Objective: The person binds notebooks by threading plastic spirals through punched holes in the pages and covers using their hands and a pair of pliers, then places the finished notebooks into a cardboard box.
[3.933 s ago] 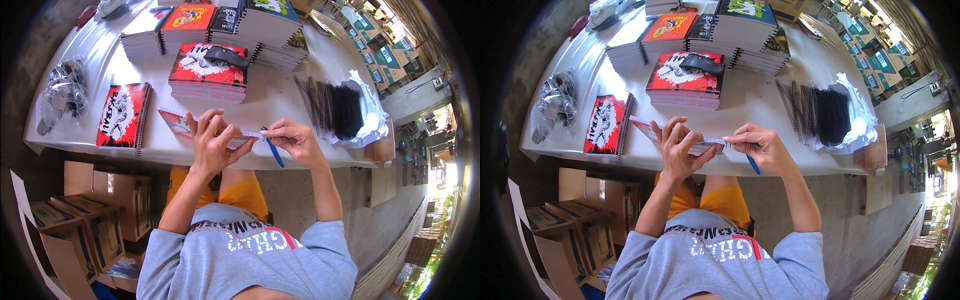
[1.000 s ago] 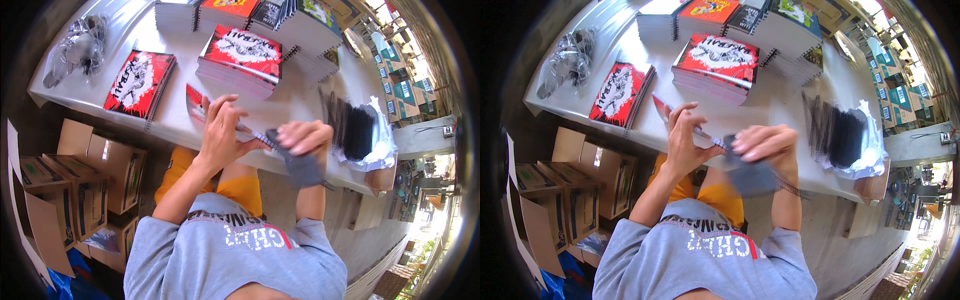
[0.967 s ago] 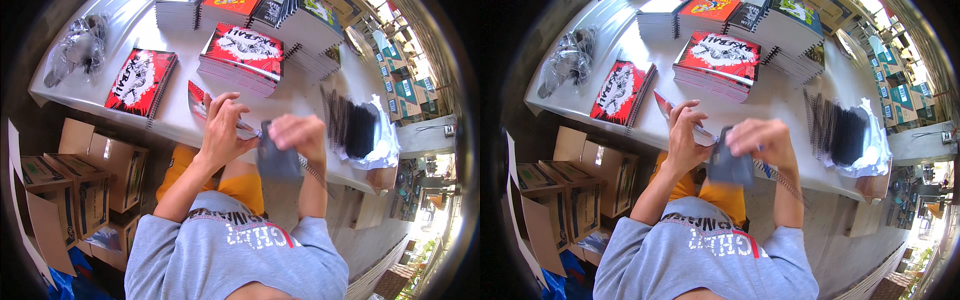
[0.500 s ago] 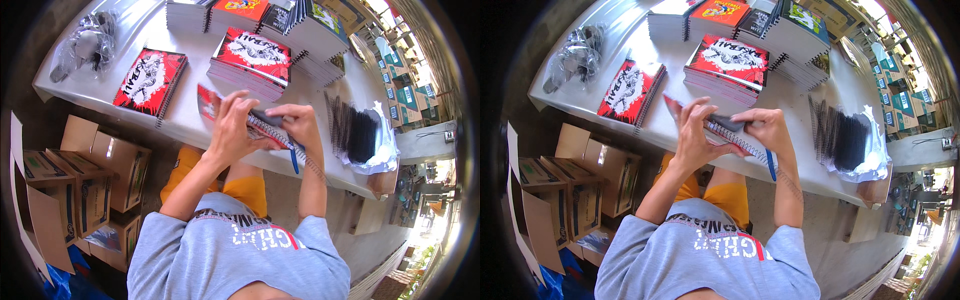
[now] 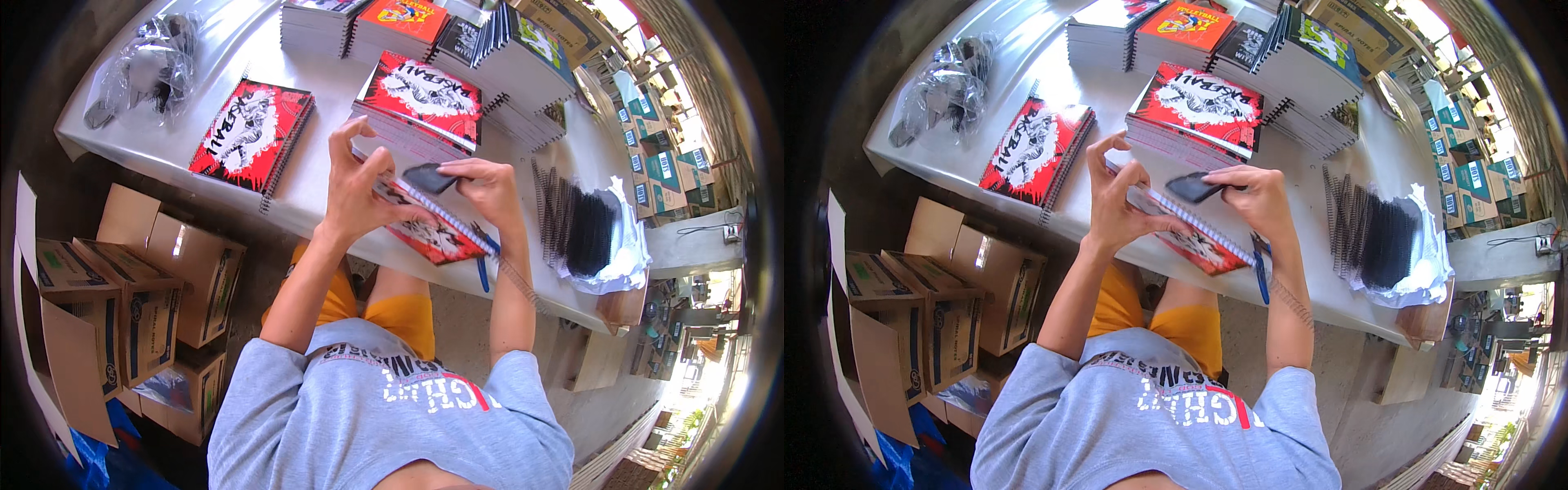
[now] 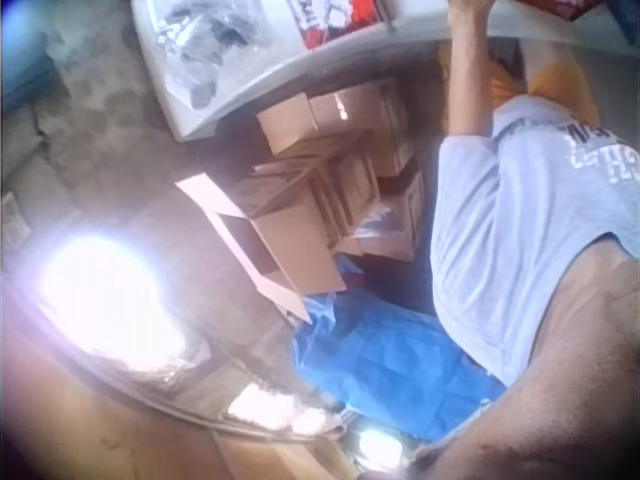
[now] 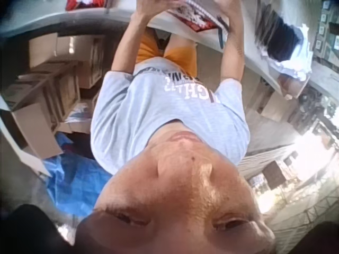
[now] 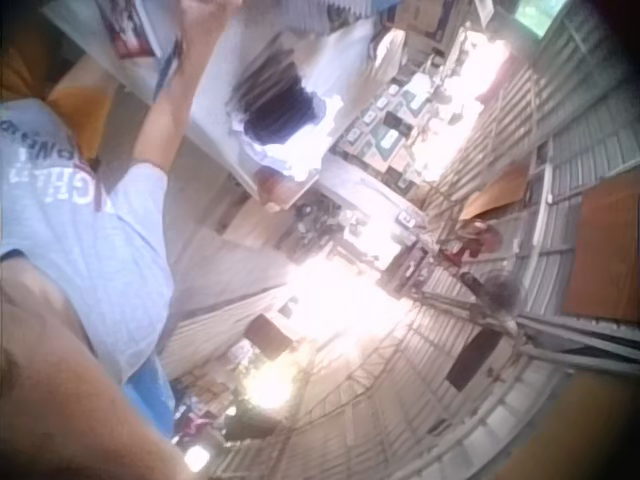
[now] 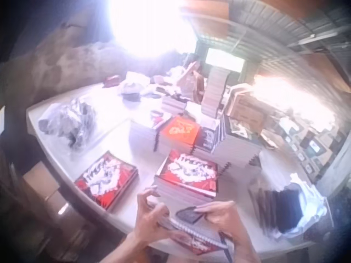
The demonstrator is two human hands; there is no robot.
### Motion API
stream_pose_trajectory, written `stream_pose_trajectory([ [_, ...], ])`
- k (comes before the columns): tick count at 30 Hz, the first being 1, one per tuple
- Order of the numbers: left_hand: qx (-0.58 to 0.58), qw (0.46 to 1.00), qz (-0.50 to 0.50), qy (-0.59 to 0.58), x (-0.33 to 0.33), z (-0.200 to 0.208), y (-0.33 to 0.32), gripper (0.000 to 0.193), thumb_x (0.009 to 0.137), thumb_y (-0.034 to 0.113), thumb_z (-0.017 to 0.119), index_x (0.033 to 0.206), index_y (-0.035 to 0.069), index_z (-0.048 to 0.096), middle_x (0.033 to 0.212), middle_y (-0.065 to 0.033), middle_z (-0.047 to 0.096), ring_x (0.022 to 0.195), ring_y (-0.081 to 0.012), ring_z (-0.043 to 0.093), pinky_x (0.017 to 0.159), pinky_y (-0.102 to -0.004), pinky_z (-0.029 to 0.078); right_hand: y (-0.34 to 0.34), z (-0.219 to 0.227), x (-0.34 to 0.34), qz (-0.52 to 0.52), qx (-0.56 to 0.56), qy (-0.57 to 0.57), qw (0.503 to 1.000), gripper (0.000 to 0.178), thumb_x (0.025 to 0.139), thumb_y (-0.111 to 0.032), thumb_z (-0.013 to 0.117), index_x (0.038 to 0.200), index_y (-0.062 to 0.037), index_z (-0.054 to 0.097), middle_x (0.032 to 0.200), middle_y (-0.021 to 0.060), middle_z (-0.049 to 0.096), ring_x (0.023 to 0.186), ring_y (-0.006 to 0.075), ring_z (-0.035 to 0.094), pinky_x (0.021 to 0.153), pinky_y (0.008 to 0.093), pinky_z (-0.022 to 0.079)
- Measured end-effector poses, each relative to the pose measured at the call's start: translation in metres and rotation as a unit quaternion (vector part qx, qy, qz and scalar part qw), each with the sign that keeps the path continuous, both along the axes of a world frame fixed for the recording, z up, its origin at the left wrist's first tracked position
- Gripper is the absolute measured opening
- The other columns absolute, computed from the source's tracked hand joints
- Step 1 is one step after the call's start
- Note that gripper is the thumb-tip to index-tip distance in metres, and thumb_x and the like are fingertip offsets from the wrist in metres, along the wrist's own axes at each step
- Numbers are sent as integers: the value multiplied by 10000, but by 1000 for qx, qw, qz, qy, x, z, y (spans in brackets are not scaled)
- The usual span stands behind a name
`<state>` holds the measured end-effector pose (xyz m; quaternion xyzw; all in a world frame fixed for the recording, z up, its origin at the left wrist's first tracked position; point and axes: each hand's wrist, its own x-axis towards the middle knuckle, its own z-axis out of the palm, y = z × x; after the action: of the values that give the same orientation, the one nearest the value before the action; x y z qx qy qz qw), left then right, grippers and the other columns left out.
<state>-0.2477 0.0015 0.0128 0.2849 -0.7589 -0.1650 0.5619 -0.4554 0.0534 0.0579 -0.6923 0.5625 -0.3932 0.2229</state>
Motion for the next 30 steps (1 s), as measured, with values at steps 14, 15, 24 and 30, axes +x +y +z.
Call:
stream_pose_trajectory([
  [14,108,989,-49,91,4,-3,0,808,327,451,902,856,69,426,957,-120,375,1067,-285,354,722,-371,433,-4,10,3,102,67,-182,976,289,653,126,597,896,10,701,937,118,692,875,170,653,790,279,501],
  [15,97,991,-49,83,3,-3,-2,802,332,440,905,857,68,425,959,-120,377,1071,-287,354,715,-365,433,-3,13,0,112,21,-282,953,285,655,125,594,893,10,701,933,117,693,868,172,658,783,280,503],
  [24,138,982,-92,89,5,-14,-5,866,339,356,929,929,61,368,1047,-129,351,1037,-262,391,779,-338,441,-16,13,34,148,-15,-191,970,378,620,120,587,940,-43,706,867,135,693,779,159,666,732,273,517],
  [30,251,952,-110,137,4,-18,-7,938,308,321,946,929,51,297,1010,-94,341,947,-205,423,829,-319,427,-16,32,48,220,-46,-105,969,369,618,115,605,932,-48,711,884,116,697,805,184,671,747,277,520],
])
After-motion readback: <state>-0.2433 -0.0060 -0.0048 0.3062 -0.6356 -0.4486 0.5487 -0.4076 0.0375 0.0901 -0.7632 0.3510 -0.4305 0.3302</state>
